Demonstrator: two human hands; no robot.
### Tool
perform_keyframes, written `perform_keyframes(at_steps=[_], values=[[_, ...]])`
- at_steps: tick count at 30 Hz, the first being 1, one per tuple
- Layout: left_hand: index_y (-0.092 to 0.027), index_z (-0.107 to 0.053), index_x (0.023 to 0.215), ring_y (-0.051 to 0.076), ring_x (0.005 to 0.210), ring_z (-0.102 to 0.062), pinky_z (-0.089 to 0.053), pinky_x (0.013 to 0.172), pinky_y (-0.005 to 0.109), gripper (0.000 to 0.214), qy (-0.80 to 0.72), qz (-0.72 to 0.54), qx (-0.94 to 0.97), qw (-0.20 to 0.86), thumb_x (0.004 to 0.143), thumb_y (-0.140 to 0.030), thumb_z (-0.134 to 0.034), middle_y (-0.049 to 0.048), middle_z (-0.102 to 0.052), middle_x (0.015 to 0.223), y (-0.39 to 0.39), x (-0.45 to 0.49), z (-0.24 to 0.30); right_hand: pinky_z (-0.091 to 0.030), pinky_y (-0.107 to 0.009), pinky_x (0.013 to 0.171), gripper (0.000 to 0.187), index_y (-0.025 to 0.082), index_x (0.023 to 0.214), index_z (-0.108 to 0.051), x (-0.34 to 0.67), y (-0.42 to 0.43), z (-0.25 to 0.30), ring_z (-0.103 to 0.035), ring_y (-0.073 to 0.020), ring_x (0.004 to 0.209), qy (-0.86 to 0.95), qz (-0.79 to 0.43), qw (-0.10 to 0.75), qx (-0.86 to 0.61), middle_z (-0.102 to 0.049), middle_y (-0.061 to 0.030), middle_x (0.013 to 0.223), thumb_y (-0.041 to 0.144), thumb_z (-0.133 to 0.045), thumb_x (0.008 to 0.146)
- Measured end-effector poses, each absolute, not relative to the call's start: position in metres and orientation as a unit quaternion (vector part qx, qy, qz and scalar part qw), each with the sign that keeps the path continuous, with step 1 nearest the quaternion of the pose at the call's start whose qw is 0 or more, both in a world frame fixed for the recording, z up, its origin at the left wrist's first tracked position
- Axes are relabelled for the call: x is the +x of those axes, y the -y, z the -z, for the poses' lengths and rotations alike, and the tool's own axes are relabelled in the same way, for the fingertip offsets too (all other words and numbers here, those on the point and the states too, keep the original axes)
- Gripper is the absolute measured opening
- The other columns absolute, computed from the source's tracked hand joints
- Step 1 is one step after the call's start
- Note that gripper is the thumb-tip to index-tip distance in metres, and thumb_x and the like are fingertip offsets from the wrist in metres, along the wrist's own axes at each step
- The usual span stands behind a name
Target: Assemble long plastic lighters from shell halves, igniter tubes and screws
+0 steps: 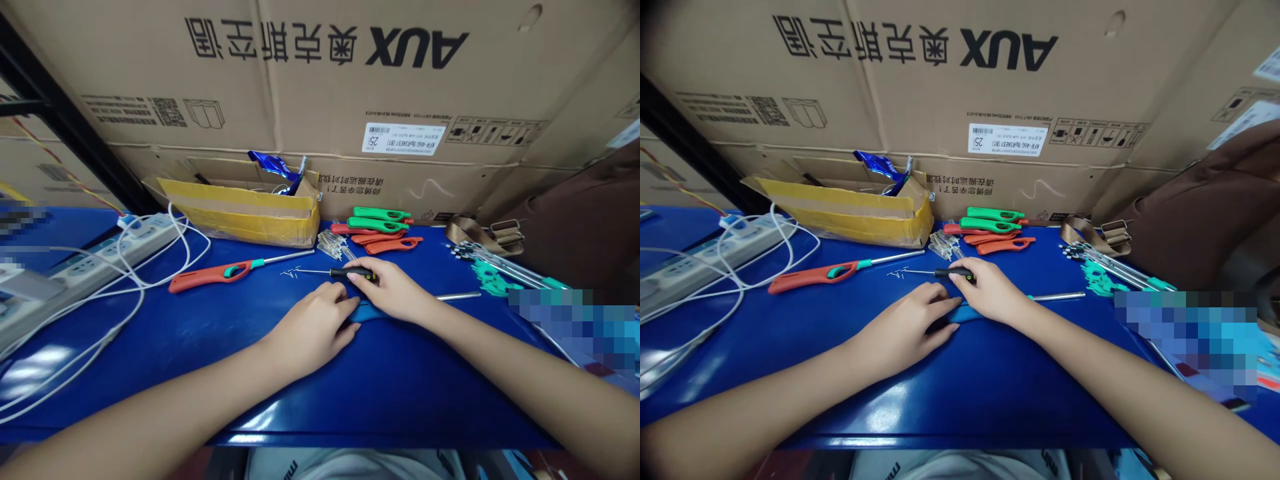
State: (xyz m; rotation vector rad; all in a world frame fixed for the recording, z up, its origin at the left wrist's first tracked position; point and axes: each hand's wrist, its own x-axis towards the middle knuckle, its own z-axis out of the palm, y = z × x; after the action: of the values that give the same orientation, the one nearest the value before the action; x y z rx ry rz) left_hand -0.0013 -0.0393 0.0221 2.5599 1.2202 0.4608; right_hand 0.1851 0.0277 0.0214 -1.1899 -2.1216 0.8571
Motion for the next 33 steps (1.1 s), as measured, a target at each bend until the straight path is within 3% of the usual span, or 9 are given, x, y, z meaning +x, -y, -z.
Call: perform_keyframes(at_steps=[4, 11, 19, 25, 30, 33], values=[[-0.013, -0.067, 0.13, 0.028, 0.105, -0.062, -0.056, 0.096, 0.044, 0.036, -0.422, -0.157, 0.882, 0.138, 0.098, -0.027, -0.059, 0.0117, -0.063, 0.109, 0.04, -0.001, -0.023, -0.052, -0.035, 0.084, 0.027, 0.016, 0.112, -0.07, 0.188, -0.029, -0.02, -0.068, -0.0216, 0.094, 0.786, -0.328, 0.278, -0.444, -0.075, -0.0091, 0.108, 0.031, -0.054, 0.095], [-0.013, -0.066, 0.132, 0.028, 0.106, -0.062, -0.055, 0.097, 0.044, 0.037, -0.422, -0.162, 0.881, 0.14, 0.098, -0.026, -0.059, 0.0126, -0.063, 0.112, 0.039, -0.002, -0.022, -0.041, -0.025, 0.05, 0.029, 0.017, 0.11, -0.07, 0.194, -0.026, -0.028, -0.052, -0.0126, 0.056, 0.747, -0.378, 0.292, -0.462, -0.065, -0.0004, 0.073, 0.036, -0.057, 0.092], [-0.015, -0.064, 0.134, 0.026, 0.11, -0.059, -0.052, 0.102, 0.043, 0.04, -0.403, -0.209, 0.87, 0.194, 0.098, -0.031, -0.063, 0.011, -0.063, 0.118, 0.032, 0.0, -0.011, -0.03, -0.019, 0.041, 0.027, 0.019, 0.086, -0.066, 0.212, -0.019, -0.05, -0.042, -0.0072, 0.045, 0.508, -0.481, 0.544, -0.464, -0.06, 0.0024, 0.06, 0.04, -0.079, 0.076], [-0.017, -0.06, 0.14, 0.025, 0.118, -0.055, -0.047, 0.108, 0.041, 0.044, -0.358, -0.21, 0.878, 0.237, 0.098, -0.029, -0.063, 0.0116, -0.061, 0.125, 0.033, 0.001, -0.011, -0.027, -0.017, 0.037, 0.034, 0.021, 0.064, -0.047, 0.221, -0.019, -0.065, -0.031, -0.0047, 0.042, 0.378, -0.513, 0.643, -0.425, -0.036, 0.0094, 0.051, 0.028, -0.078, 0.074], [-0.017, -0.067, 0.133, 0.024, 0.116, -0.058, -0.046, 0.107, 0.041, 0.041, -0.373, -0.26, 0.845, 0.282, 0.094, -0.031, -0.067, 0.011, -0.064, 0.125, 0.032, 0.003, -0.015, -0.027, -0.018, 0.033, 0.025, 0.021, 0.073, -0.05, 0.221, -0.018, -0.066, -0.035, -0.0035, 0.039, 0.344, -0.537, 0.635, -0.437, -0.052, 0.0062, 0.066, 0.031, -0.073, 0.079], [-0.017, -0.073, 0.12, 0.02, 0.1, -0.064, -0.051, 0.092, 0.036, 0.032, -0.41, -0.317, 0.785, 0.341, 0.093, -0.033, -0.068, 0.0088, -0.071, 0.114, 0.029, 0.005, -0.018, -0.027, -0.018, 0.033, 0.029, 0.021, 0.077, -0.05, 0.221, -0.016, -0.068, -0.034, -0.0024, 0.038, 0.368, -0.556, 0.608, -0.432, -0.056, 0.0058, 0.072, 0.038, -0.074, 0.081]])
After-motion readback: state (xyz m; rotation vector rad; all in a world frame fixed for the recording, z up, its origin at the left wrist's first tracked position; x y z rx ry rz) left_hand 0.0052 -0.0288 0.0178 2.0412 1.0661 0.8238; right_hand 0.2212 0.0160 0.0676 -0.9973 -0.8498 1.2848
